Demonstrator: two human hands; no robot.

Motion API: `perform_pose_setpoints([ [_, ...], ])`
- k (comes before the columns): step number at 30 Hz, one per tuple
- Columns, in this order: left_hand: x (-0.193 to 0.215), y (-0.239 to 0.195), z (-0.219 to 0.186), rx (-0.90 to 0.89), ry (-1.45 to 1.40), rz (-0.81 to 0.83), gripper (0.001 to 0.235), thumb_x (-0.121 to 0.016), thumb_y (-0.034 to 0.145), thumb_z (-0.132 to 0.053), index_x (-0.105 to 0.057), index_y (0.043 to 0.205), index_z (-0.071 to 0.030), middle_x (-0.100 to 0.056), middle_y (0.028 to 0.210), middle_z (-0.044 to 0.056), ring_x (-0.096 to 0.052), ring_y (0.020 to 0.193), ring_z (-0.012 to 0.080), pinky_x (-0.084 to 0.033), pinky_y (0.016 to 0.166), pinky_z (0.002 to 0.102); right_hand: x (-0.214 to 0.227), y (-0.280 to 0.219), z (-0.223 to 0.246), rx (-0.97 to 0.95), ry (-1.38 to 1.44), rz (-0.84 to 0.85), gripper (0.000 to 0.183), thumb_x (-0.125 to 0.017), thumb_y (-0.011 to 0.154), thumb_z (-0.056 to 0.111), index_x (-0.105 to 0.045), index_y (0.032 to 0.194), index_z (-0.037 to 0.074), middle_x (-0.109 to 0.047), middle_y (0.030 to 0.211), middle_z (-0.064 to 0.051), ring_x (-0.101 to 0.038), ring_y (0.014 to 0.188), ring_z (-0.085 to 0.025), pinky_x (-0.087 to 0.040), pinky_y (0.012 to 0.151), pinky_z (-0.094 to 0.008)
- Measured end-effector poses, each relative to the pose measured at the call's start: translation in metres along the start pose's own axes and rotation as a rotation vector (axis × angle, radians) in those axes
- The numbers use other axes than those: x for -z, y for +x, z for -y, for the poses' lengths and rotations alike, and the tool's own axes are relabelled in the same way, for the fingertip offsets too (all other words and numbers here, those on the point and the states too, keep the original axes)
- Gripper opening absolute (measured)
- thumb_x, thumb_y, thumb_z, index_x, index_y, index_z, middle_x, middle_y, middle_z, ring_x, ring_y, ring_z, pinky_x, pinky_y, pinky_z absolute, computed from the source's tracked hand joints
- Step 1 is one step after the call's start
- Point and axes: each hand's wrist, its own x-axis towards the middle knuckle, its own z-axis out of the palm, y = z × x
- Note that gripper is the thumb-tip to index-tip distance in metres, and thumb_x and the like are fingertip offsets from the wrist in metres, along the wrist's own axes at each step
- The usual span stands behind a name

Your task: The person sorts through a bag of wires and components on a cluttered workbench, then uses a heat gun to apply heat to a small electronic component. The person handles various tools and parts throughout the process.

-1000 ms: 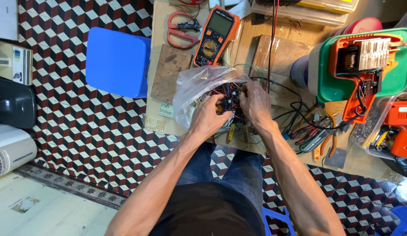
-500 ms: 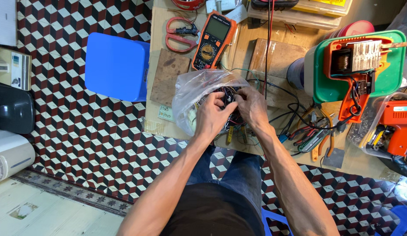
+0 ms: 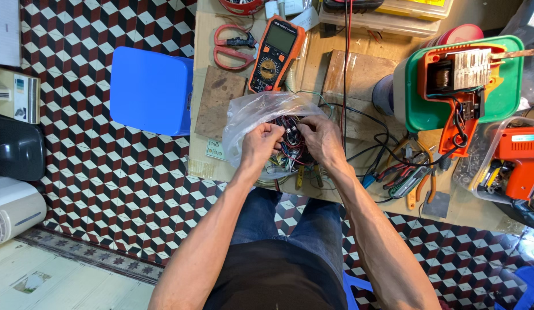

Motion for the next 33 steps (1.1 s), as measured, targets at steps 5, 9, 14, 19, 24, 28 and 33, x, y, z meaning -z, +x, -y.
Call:
perform_pose_setpoints([
  [5,-0.009,-0.014,-0.018,-0.233,0.35,-0.23,0.034,-0.075,0.082,-0.034,-0.073,0.1,-0.005,-0.075,0.075,0.007,-0.071,0.065,0.017,-0.055,0.063,0.034,-0.003,0.001,0.002,0.01,0.013,-0.004,0.024,-0.067,0.094,0.021,-0.075,0.106,0.002,-0.075,0.099,-0.015,-0.072,0.086,-0.024,-0.054,0.076,-0.036],
  [9,-0.012,-0.022,-0.036,-0.189,0.43,-0.217,0.035,-0.074,0.087,-0.041,-0.078,0.092,-0.006,-0.076,0.076,0.009,-0.074,0.069,0.0214,-0.056,0.067,0.036,-0.004,0.003,-0.001,-0.12,0.01,0.035,0.026,-0.066,0.095,0.023,-0.074,0.109,0.003,-0.075,0.091,-0.016,-0.072,0.081,-0.025,-0.054,0.074,-0.037],
  [14,-0.022,-0.018,-0.042,-0.217,0.5,-0.227,0.041,-0.077,0.081,-0.047,-0.08,0.089,-0.007,-0.077,0.077,0.01,-0.073,0.069,0.0231,-0.055,0.065,0.038,-0.007,0.003,-0.001,0.031,0.011,0.013,0.025,-0.065,0.096,0.021,-0.074,0.107,0.001,-0.075,0.094,-0.016,-0.072,0.084,-0.024,-0.054,0.076,-0.037],
  [19,-0.011,0.02,-0.023,-0.052,0.506,-0.199,0.033,-0.077,0.08,-0.042,-0.083,0.092,-0.013,-0.08,0.081,0.006,-0.073,0.071,0.0176,-0.055,0.067,0.034,-0.003,0.002,0.005,0.017,0.002,0.028,0.024,-0.063,0.097,0.019,-0.074,0.111,0.002,-0.075,0.094,-0.017,-0.071,0.085,-0.024,-0.053,0.076,-0.037],
  [24,0.049,0.046,-0.003,-0.043,0.106,-0.044,0.028,-0.06,0.097,-0.022,-0.071,0.107,0.001,-0.075,0.094,0.018,-0.071,0.076,0.0267,-0.06,0.072,0.048,0.02,-0.011,0.004,-0.019,0.177,0.057,0.031,-0.055,0.099,0.012,-0.07,0.126,0.007,-0.073,0.094,-0.013,-0.065,0.078,-0.017,-0.052,0.068,-0.031],
  [28,0.056,0.003,0.009,-0.51,0.702,-0.16,0.032,-0.064,0.095,-0.018,-0.066,0.124,-0.004,-0.072,0.116,0.02,-0.069,0.108,0.0382,-0.054,0.094,0.047,0.037,-0.064,-0.016,-0.064,0.302,-0.199,0.027,-0.052,0.102,0.009,-0.071,0.12,0.002,-0.075,0.102,-0.008,-0.067,0.086,-0.014,-0.054,0.075,-0.025],
  [33,0.014,-0.051,0.003,-0.409,0.606,-0.023,0.114,-0.09,0.063,-0.022,-0.02,0.148,0.01,-0.042,0.138,0.037,-0.051,0.126,0.0519,-0.046,0.102,0.054,-0.003,-0.132,-0.031,-0.119,-0.13,-0.256,0.033,-0.066,0.094,0.017,-0.065,0.122,0.001,-0.071,0.107,-0.015,-0.07,0.092,-0.026,-0.057,0.082,-0.037],
])
